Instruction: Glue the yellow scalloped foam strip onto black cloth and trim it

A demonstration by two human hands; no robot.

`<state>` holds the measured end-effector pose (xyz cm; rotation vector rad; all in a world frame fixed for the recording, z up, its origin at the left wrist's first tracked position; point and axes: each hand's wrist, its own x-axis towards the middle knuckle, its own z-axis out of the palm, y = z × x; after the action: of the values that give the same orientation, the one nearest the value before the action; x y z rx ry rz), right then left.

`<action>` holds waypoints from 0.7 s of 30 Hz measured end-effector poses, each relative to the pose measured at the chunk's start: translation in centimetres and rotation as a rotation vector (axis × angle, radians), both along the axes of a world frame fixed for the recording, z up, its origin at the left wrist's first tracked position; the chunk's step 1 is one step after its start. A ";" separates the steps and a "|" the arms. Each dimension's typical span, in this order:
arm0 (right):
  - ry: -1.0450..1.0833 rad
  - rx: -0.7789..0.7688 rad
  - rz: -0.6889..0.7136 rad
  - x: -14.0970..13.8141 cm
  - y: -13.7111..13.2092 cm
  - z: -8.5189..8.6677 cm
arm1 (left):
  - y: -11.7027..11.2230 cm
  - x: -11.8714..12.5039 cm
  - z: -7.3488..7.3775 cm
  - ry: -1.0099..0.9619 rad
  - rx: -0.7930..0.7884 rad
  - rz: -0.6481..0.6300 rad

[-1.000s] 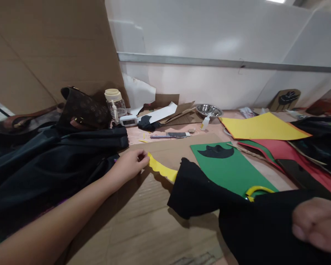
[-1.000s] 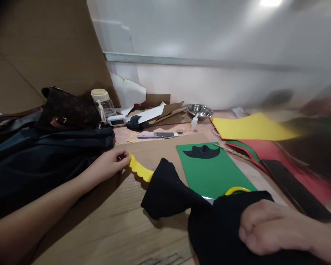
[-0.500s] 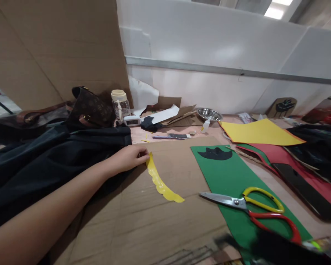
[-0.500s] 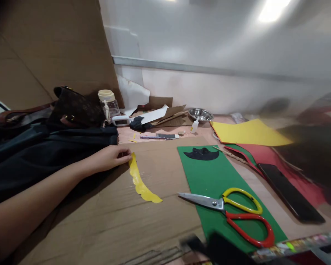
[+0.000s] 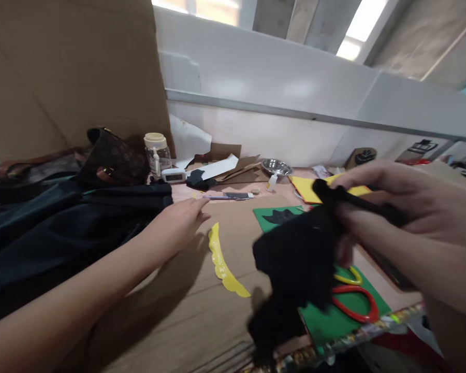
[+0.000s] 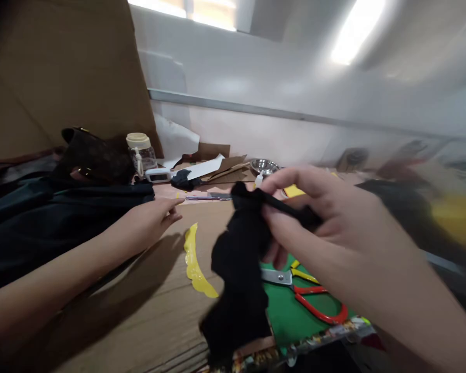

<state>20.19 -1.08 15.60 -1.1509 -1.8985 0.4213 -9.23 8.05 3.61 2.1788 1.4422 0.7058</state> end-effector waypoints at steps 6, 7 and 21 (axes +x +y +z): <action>0.052 -0.002 0.081 -3.3 1.9 1.5 | -5.4 3.9 4.1 -0.584 -0.361 -0.461; 0.051 0.008 0.078 -3.3 2.3 1.6 | -5.6 4.6 4.5 -0.670 -0.385 -0.471; -0.272 0.591 -0.251 -2.4 2.1 6.7 | -5.5 5.3 10.6 -0.834 0.081 -0.051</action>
<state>17.76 1.04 22.33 -1.0498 -1.8835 -0.4330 -3.94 2.58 14.18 1.6220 0.9137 1.4423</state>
